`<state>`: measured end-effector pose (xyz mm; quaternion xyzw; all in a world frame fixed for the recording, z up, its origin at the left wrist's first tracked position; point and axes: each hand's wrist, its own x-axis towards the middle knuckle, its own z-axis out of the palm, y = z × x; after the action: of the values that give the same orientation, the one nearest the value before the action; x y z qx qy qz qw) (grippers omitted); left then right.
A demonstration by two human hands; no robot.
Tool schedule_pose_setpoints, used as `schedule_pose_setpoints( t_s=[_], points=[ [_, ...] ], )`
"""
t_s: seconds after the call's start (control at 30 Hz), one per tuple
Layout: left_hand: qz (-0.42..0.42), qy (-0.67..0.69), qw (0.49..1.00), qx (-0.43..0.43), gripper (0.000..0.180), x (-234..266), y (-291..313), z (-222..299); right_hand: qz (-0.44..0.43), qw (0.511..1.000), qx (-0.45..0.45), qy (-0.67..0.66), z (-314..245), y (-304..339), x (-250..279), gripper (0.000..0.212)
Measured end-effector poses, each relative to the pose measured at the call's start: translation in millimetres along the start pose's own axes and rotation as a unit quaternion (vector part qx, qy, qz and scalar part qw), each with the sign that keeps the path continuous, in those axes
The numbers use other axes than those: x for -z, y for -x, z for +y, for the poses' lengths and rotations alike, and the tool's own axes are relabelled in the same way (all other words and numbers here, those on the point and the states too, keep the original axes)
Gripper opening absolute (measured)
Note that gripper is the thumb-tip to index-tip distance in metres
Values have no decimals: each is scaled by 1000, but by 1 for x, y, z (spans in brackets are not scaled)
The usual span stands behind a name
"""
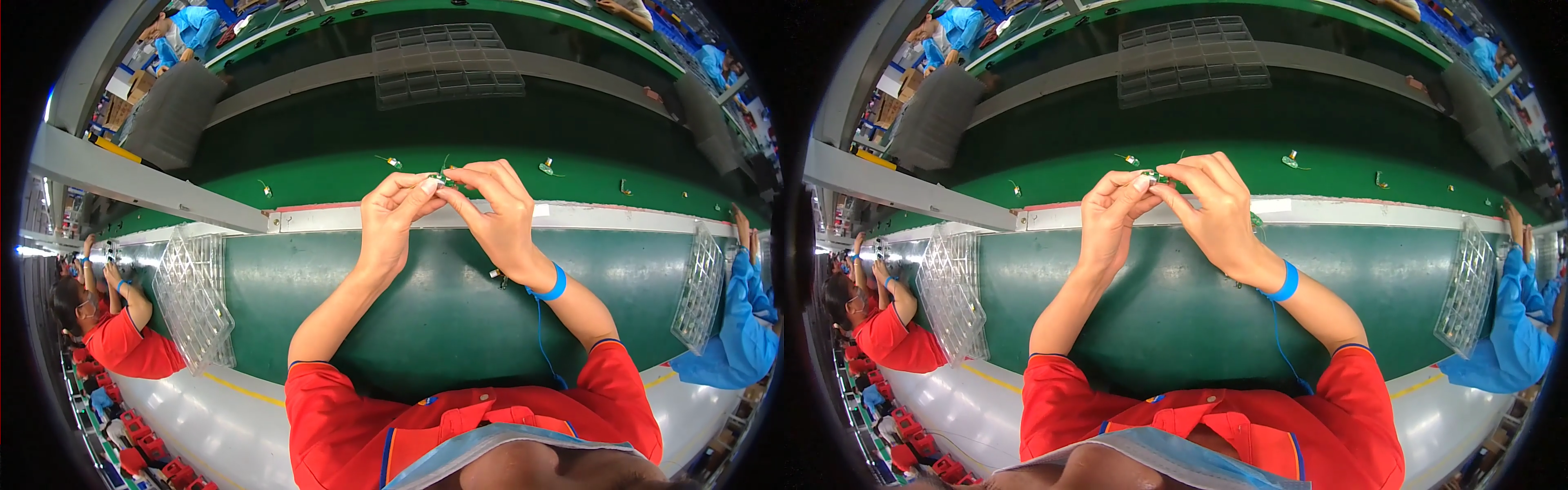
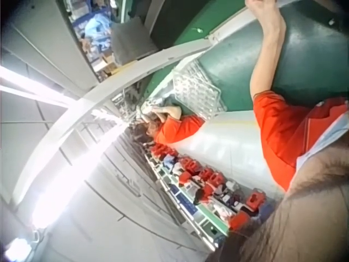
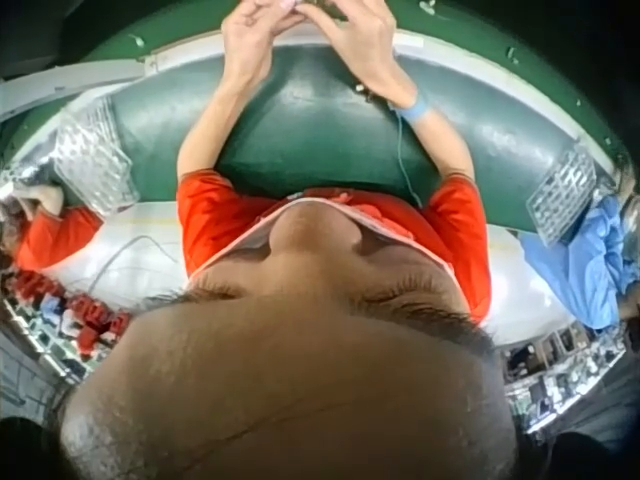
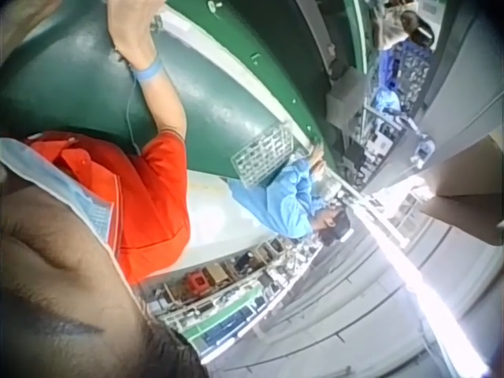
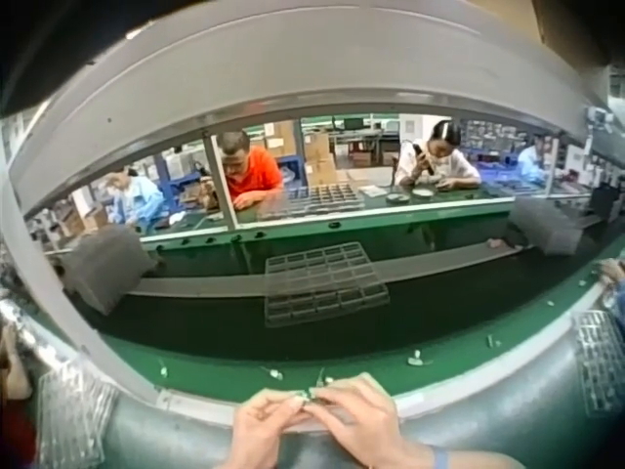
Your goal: The person assembles small electronic components by hand on a factory production line, connecting plastic connectors to the electronic components.
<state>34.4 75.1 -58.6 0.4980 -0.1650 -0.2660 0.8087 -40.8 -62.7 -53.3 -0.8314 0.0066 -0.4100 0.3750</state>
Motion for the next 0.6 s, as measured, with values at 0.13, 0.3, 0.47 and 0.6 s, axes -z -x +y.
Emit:
schedule_pose_setpoints(
  t_s=[0.13, 0.3, 0.47, 0.6],
  points=[
    [9, 16, 1000, 13, 11, -2, 1, 0, 4, 1000, -7, -18, 0, 0, 0, 22],
    [14, 1, 1000, 0, 11, -2, 2, -2, -3, 999, -31, -36, -3, 1, 0, 20],
    [18, -19, 1000, -11, 11, -3, 2, -4, -9, 997, -54, -48, -3, 3, 1, 17],
    [8, -39, 999, -33, 9, 1, 3, -6, -22, 993, -80, -81, -5, 4, 2, 17]
  ],
)
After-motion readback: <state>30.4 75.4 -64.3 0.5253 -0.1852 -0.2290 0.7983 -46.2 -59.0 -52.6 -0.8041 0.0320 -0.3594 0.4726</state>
